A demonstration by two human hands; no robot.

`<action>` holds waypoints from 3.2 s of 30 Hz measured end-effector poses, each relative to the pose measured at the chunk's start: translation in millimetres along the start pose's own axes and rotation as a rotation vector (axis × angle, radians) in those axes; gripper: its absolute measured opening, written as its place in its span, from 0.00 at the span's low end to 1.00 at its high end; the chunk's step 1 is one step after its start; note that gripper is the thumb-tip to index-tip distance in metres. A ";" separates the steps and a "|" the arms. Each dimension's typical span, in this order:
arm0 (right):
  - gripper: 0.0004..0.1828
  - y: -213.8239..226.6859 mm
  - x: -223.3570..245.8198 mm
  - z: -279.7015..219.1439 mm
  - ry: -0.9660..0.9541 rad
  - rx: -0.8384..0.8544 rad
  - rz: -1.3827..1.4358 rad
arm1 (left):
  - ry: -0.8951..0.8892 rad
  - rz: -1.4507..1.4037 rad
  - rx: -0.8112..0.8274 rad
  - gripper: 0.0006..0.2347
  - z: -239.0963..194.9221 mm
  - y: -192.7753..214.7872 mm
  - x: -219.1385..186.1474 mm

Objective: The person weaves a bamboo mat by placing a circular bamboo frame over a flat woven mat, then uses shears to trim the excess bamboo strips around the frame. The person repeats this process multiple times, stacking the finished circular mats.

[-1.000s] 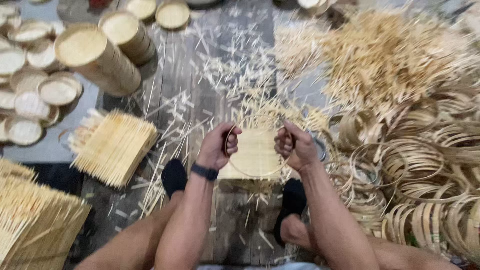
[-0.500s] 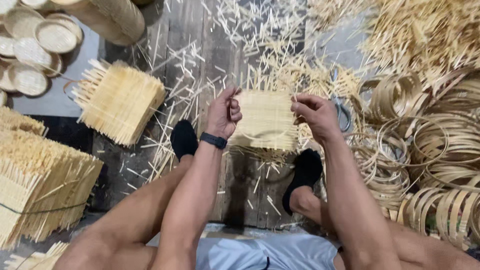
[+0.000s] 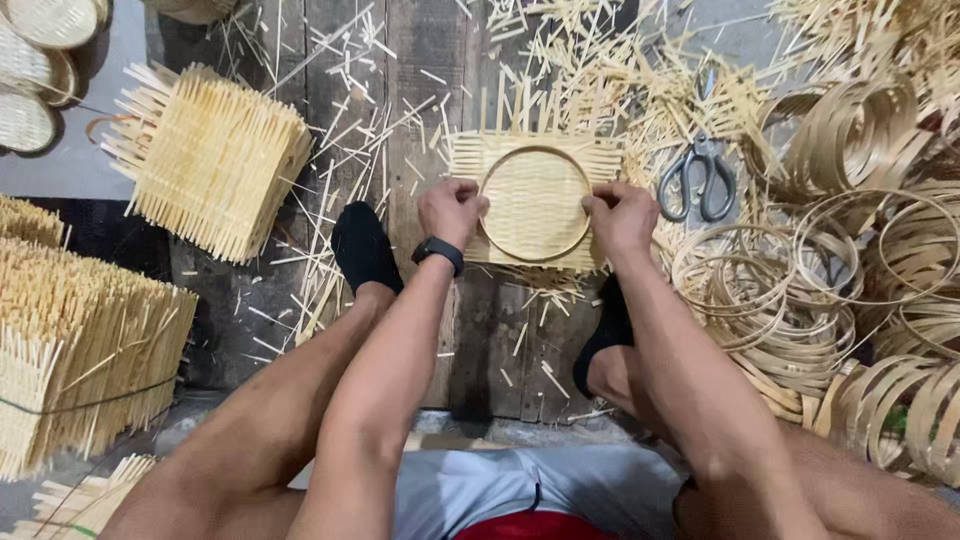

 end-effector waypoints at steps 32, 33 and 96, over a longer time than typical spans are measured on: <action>0.05 -16.5 -35.0 20.8 -0.021 0.219 0.079 | 0.294 -0.080 0.129 0.08 21.0 -10.0 40.4; 0.05 -15.8 -33.8 27.1 0.033 0.221 0.067 | 0.316 -0.090 0.130 0.09 25.0 -7.6 37.2; 0.41 54.6 -228.1 108.5 0.085 -0.053 -0.419 | -0.191 0.292 0.108 0.22 -44.4 -24.9 -43.7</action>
Point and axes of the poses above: each hand's wrist, its own z-axis towards the middle knuckle, its own y-axis out of the back of the hand, x = y × z, the point moved 4 cm from there along z, towards the middle knuckle, and after that the axes turned 5 degrees about -y, right-handed, at the moved point
